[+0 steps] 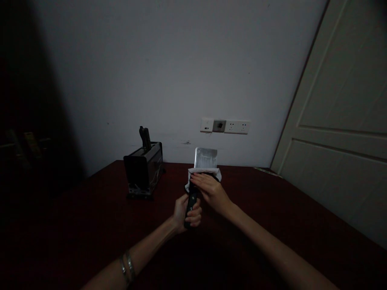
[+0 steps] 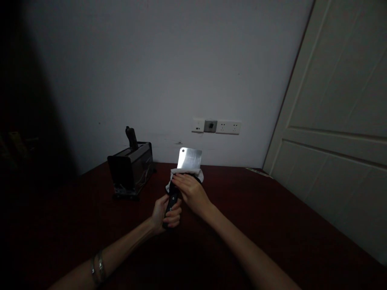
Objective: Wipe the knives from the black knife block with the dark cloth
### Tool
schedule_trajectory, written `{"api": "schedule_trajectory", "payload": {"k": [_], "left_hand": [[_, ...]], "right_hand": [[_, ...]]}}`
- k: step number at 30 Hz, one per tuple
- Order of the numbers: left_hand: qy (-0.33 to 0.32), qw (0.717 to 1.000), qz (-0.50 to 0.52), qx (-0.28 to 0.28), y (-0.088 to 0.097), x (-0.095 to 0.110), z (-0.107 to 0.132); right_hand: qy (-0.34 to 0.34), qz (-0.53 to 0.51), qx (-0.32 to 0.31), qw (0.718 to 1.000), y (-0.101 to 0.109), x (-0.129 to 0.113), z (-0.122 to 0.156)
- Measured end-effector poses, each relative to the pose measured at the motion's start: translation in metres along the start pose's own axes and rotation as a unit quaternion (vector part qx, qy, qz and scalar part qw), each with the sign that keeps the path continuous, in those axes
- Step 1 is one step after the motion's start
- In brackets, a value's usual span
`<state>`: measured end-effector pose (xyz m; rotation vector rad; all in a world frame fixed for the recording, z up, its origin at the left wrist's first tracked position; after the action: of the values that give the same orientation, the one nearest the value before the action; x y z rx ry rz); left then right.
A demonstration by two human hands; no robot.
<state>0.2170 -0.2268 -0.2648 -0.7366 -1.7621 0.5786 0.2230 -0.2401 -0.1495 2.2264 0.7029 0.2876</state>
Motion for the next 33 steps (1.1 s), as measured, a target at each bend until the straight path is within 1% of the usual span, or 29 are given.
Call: {"api": "schedule_trajectory", "payload": {"k": [2,5,7,8,10,13,15,18,22,25,30,33], "left_hand": [[0.021,1.0,0.001,0.0,-0.003,-0.006,-0.001],[0.047,0.999,0.001,0.005,-0.005,-0.013,-0.001],[0.049,0.999,0.003,0.004,-0.005,-0.014,0.0],[0.045,0.999,0.007,0.003,-0.006,-0.013,0.0],[0.033,0.999,0.017,0.0,-0.005,-0.01,0.0],[0.01,0.999,0.036,0.002,-0.003,-0.002,0.0],[-0.002,0.999,0.046,0.005,-0.003,0.001,0.0],[-0.006,0.998,0.055,0.002,-0.006,0.002,-0.001],[-0.001,0.998,0.065,-0.011,-0.013,0.001,-0.001],[0.002,0.998,0.061,-0.009,-0.015,0.002,0.0],[0.002,0.998,0.063,-0.004,-0.015,0.002,0.001],[0.007,0.999,0.053,-0.007,-0.015,0.002,0.0]], "right_hand": [[-0.008,0.006,0.014,1.0,0.014,0.015,-0.011],[-0.046,0.023,0.065,0.997,0.041,0.046,-0.03],[-0.066,0.03,0.094,0.993,0.051,0.058,-0.035],[-0.07,0.03,0.101,0.992,0.052,0.059,-0.034],[-0.069,0.021,0.097,0.993,0.045,0.053,-0.028],[-0.055,-0.012,0.054,0.997,0.023,0.032,-0.01],[-0.051,-0.032,0.03,0.998,0.014,0.023,0.002],[-0.058,-0.048,0.018,0.997,0.019,0.022,0.01],[-0.039,-0.037,-0.03,0.998,0.031,0.022,0.003],[-0.028,-0.024,-0.046,0.998,0.037,0.016,-0.003],[-0.031,-0.038,-0.07,0.996,0.034,0.011,-0.006],[-0.024,-0.038,-0.066,0.997,0.034,0.012,-0.009]]}}
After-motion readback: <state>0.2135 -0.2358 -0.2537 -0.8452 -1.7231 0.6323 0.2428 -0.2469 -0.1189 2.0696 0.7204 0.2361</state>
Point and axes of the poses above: each hand's wrist, its own z-axis away from the middle knuckle, its own y-axis out of the back of the hand, x = y × z, the point moved 10 cm from there along -z, towards the middle knuckle, and after that the axes turned 10 degrees about -x, right-handed, at the moved point
